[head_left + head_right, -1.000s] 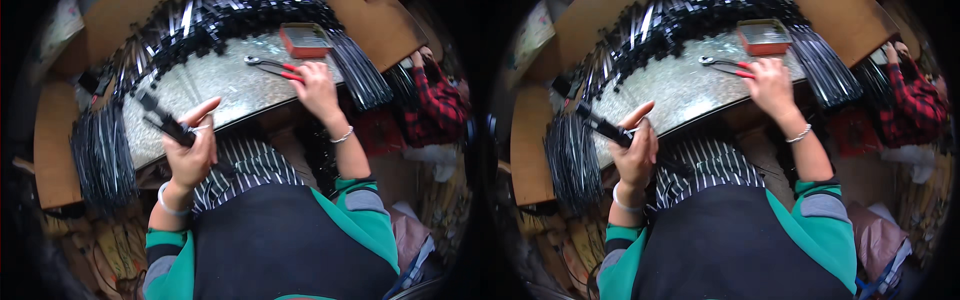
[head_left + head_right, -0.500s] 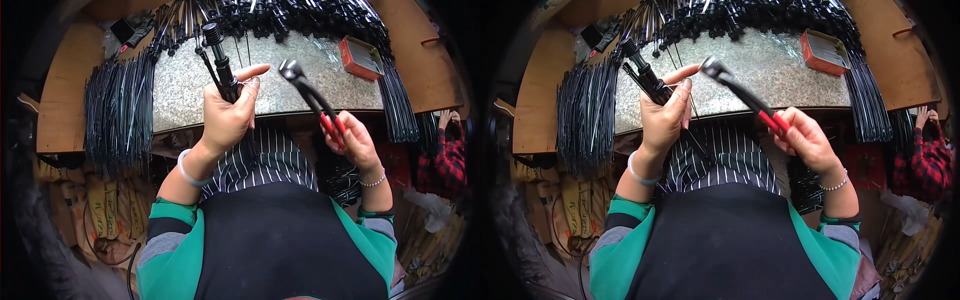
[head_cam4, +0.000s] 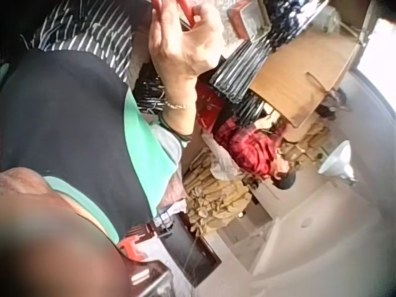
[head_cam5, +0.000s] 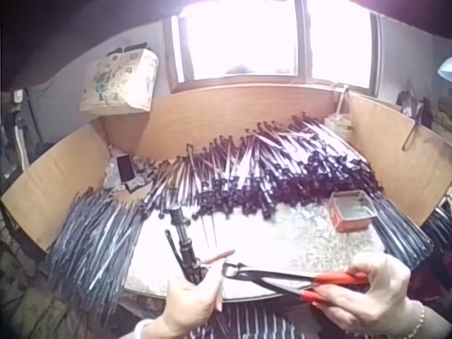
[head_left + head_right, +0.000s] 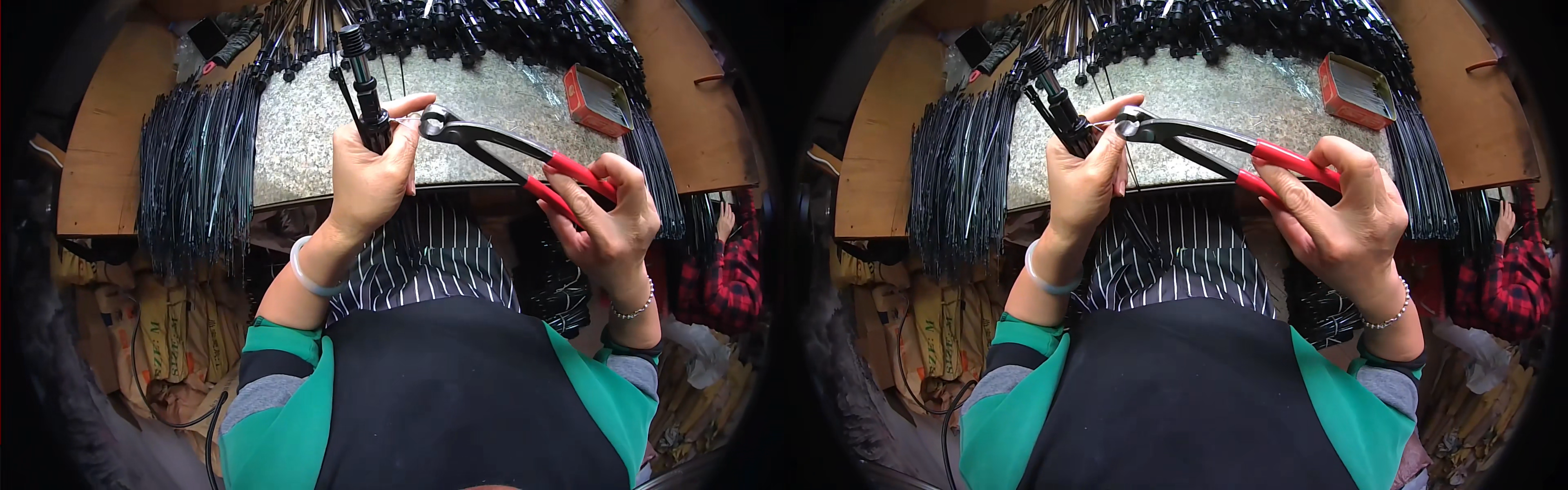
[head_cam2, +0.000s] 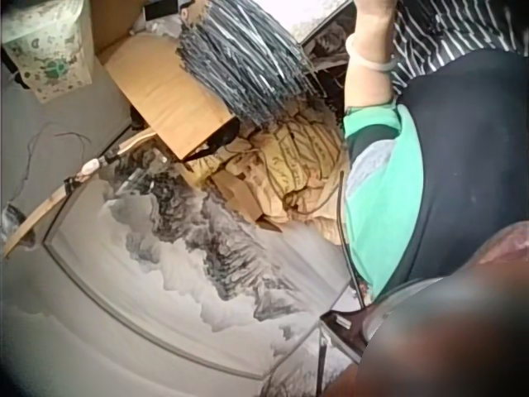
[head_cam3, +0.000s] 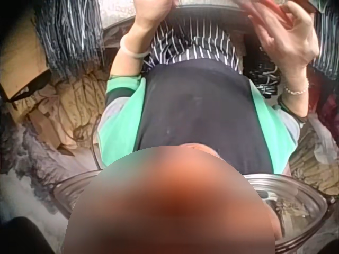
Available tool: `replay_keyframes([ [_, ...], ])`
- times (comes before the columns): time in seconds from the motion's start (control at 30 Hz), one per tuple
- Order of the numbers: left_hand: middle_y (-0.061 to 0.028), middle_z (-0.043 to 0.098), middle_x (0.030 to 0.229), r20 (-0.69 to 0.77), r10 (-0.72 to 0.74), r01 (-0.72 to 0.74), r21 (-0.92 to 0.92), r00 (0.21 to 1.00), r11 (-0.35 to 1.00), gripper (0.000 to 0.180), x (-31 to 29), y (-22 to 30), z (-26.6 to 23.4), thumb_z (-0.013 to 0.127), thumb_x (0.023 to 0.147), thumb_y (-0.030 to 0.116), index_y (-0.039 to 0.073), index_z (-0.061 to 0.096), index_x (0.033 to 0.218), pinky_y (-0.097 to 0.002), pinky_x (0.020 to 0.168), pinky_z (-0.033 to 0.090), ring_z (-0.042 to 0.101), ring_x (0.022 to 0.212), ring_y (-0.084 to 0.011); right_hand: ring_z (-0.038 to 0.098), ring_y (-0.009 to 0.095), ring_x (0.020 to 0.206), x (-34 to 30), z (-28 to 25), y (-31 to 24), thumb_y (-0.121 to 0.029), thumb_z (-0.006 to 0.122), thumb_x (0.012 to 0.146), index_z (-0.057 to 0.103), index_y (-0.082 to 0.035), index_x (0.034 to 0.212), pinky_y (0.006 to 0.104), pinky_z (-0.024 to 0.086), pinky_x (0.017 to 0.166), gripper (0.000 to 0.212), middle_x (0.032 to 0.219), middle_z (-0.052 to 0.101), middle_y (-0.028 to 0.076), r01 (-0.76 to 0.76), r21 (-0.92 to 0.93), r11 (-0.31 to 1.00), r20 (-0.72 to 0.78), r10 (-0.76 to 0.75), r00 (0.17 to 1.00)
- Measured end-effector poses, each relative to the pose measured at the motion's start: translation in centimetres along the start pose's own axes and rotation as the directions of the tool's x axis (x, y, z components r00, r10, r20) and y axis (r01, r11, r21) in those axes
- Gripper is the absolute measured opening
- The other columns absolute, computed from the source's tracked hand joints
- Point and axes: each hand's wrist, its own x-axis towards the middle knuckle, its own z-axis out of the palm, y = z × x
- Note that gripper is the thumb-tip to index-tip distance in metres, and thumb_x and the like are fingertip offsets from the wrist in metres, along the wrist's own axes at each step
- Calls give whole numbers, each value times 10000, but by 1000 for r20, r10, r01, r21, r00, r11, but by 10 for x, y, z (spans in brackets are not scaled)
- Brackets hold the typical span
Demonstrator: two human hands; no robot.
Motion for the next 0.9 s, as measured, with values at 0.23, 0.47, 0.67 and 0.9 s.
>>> replay_keyframes([
  [0.23, 36, 448, 479, 40, 40, -40, -12, 998, 999, 263, 0, -4, -2, 497, 913, 82, -90, 560, 1101, -167, 349, 296, 385, 363, -22, 554, 193, 686, 4, 1, -6, -177, 759, 640, 662, -76, 878, 285, 454, 545, 277, 904, 525, 89, 31, -2, 1000, 0, -31, 1000],
  [0.47, 10, 477, 608, 133, 61, -56, -38, 989, 998, 269, -7, 0, -8, 500, 895, 49, -108, 550, 1107, -146, 352, 311, 407, 392, -10, 614, 193, 621, -3, 3, 2, -159, 659, 780, 490, 7, 698, 278, 473, 521, 250, 752, 608, 147, -391, 602, 697, 535, 12, 845],
  [0.67, 4, 486, 680, 236, 131, -120, -61, 963, 991, 290, -10, 0, -7, 505, 856, 12, -119, 542, 1112, -134, 350, 316, 427, 414, -6, 536, 84, 515, -13, 22, -12, -56, 776, 631, 478, 38, 1022, 235, 425, 470, 501, 584, 551, 17, -940, 286, -185, 833, -437, 340],
  [0.9, 44, 523, 555, 231, 82, -58, -110, 969, 992, 221, -14, 2, -10, 500, 882, 25, -36, 608, 1065, -156, 394, 311, 423, 427, 9, 551, 154, 586, -24, 34, -16, 42, 605, 723, 433, 35, 1132, 281, 471, 599, 444, 800, 568, 94, -257, 723, 641, 333, 3, 943],
])
